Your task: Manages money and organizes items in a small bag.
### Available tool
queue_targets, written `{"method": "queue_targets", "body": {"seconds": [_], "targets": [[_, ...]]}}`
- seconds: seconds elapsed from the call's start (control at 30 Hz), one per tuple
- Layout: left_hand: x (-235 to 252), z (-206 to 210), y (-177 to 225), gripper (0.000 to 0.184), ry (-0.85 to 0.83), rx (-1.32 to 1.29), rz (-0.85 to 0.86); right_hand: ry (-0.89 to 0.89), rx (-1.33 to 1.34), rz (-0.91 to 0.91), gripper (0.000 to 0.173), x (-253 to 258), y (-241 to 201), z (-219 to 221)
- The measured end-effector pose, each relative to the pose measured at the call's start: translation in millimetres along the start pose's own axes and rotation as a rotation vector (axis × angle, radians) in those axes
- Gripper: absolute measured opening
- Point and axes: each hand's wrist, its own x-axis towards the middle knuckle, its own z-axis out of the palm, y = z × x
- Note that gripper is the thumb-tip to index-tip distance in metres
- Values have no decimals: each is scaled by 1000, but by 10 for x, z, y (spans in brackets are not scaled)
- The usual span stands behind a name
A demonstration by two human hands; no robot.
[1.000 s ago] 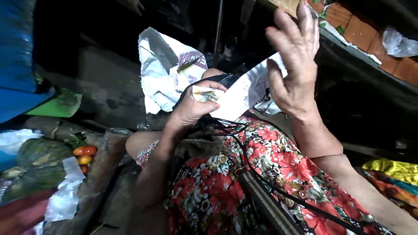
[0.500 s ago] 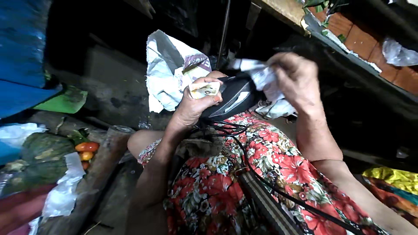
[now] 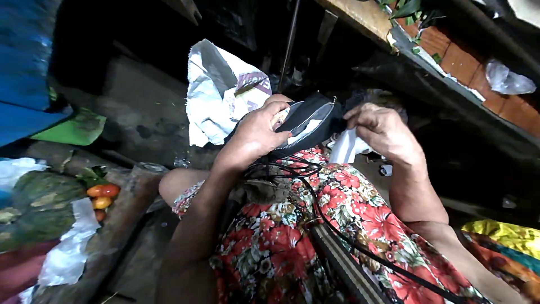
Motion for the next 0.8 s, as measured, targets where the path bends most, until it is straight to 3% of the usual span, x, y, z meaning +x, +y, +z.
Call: {"method": "queue_targets", "body": {"seconds": [0.23, 0.43, 0.63, 0.73, 0.8], "targets": [[24, 33, 50, 45, 108, 28, 9, -134, -29, -88, 22, 210, -4, 509], [-15, 65, 15, 44, 314, 16, -5, -125, -102, -67, 20, 73, -27, 509], [-5, 108, -6, 49, 458, 56, -95, -241, -154, -121, 14, -138, -112, 544], [-4, 95, 10, 49, 441, 96, -77, -245, -119, -115, 16, -184, -108, 546], [-41, 58, 51, 50, 390, 175, 25, -219, -92, -113, 18, -184, -89, 561]]}}
